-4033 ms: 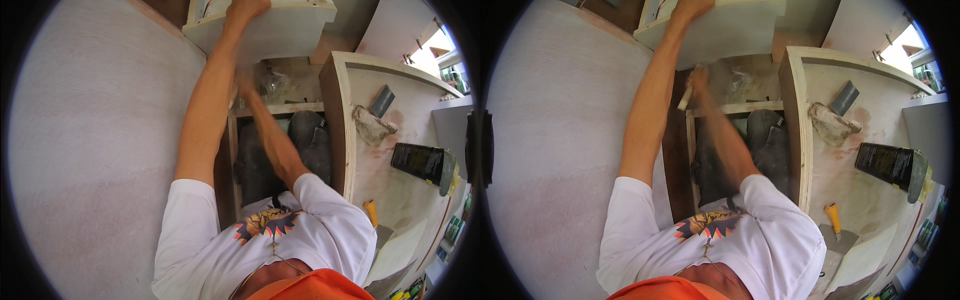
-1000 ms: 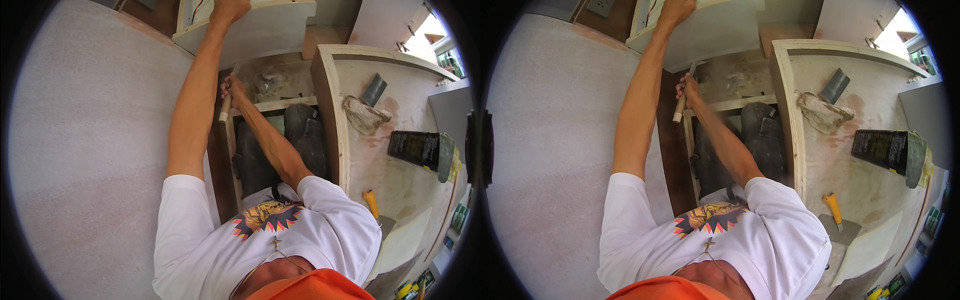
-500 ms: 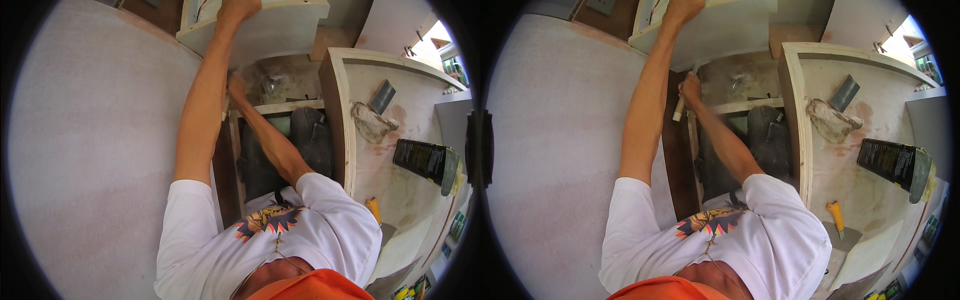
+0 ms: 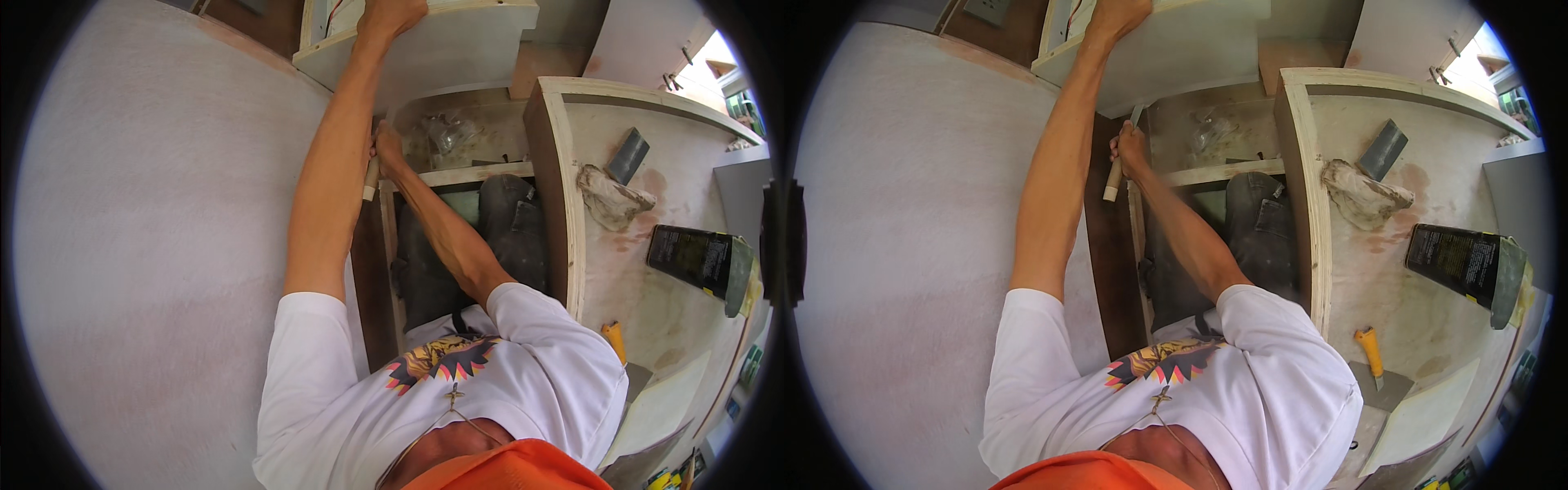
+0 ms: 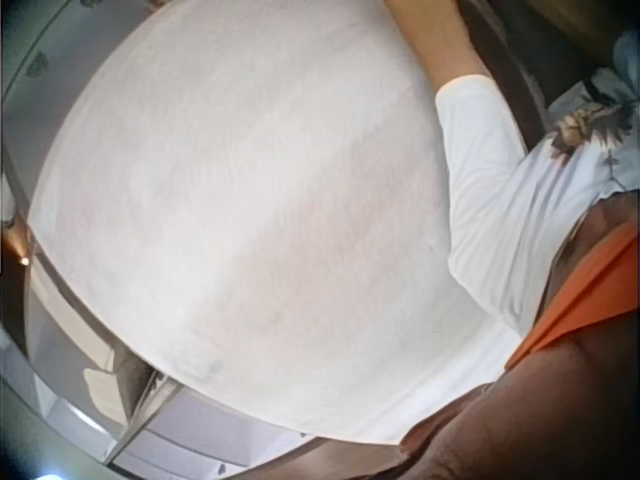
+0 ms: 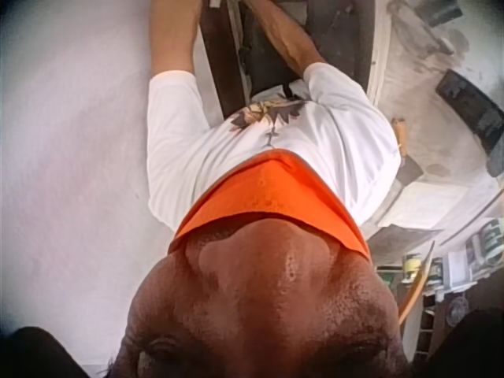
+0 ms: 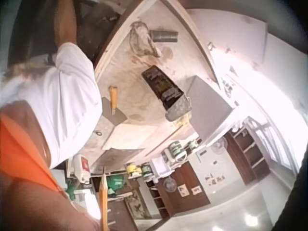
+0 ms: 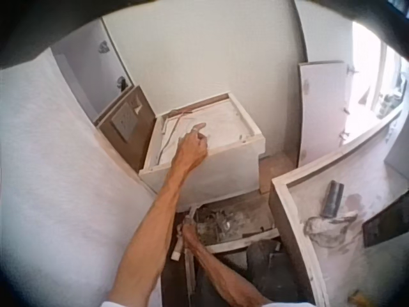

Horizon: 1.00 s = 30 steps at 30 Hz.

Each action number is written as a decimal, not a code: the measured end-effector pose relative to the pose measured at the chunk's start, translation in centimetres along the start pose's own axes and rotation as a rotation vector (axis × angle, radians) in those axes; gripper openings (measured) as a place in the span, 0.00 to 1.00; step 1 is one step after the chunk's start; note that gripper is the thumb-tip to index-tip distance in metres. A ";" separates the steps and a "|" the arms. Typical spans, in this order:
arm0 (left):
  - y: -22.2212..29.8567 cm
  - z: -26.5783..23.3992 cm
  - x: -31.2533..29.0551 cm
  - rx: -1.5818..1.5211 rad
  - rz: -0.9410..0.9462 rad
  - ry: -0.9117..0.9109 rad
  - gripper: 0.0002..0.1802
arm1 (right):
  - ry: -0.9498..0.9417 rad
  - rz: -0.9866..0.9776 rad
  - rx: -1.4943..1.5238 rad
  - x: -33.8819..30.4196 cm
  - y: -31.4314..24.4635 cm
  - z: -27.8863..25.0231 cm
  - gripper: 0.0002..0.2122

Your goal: The person places a white ceramic sink into a countertop cutout, then uses a hammer to tap the sink rim and secure it in place. The person adjusts the sink position and continues hammering around the edges to fit it.

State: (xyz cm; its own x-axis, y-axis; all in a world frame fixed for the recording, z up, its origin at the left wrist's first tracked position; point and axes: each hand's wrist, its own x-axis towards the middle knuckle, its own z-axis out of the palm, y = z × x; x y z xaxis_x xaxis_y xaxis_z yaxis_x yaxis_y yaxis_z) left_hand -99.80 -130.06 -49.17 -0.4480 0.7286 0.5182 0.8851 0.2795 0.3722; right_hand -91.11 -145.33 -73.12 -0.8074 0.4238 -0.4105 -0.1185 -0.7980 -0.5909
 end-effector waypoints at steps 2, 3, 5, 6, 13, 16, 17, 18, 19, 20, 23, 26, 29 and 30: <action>0.3 -0.5 -0.5 0.072 -0.043 -0.011 0.26 | 0.048 0.006 -0.067 -0.6 -0.2 0.4 0.16; 0.2 -0.8 -0.8 0.114 -0.062 -0.015 0.26 | 0.055 0.007 -0.096 -0.9 0.0 0.9 0.16; -0.3 -0.7 -1.1 0.161 -0.040 0.024 0.26 | 0.042 0.099 -0.055 0.5 -0.1 0.9 0.16; 0.7 0.6 0.5 0.161 0.018 0.040 0.26 | 0.042 0.150 0.031 4.8 -1.9 -0.6 0.15; 0.2 -0.2 0.1 -0.103 -0.042 -0.007 0.27 | -0.037 0.051 0.022 0.6 -0.3 -1.3 0.14; 0.8 -0.6 -0.4 -0.074 -0.035 -0.006 0.26 | -0.035 0.050 0.041 -0.4 0.1 0.3 0.14; 0.2 -0.9 -0.7 -0.048 -0.025 0.008 0.26 | -0.042 0.070 0.034 -0.8 0.5 1.0 0.14; 0.6 -0.4 -0.1 -0.041 0.010 0.015 0.26 | -0.051 0.069 0.011 0.7 0.2 0.6 0.14; 0.9 -0.2 0.5 -0.043 0.025 0.026 0.26 | -0.060 0.068 -0.012 2.7 -0.5 0.3 0.14; 0.5 -0.4 0.3 -0.041 0.016 0.040 0.26 | -0.071 0.090 -0.047 2.9 -0.5 0.0 0.13; 0.0 -0.2 -0.4 -0.024 -0.007 0.022 0.26 | -0.077 0.035 -0.042 2.9 0.4 0.5 0.13; -0.2 0.3 0.0 -0.018 0.043 0.022 0.26 | -0.018 0.070 0.019 2.8 -0.3 0.1 0.13; -0.7 -0.2 0.0 -0.022 0.027 0.016 0.26 | 0.038 0.078 -0.013 1.7 -1.0 1.9 0.13; -0.1 -0.1 0.1 -0.051 0.025 0.011 0.26 | 0.075 0.077 -0.049 1.7 -0.7 1.6 0.13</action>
State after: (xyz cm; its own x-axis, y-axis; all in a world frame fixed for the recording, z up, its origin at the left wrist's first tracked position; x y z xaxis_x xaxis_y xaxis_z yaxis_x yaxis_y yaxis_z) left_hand -99.93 -130.10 -49.10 -0.4271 0.7278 0.5366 0.8888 0.2286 0.3973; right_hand -93.27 -144.72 -72.28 -0.7670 0.3947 -0.5059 -0.0281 -0.8083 -0.5881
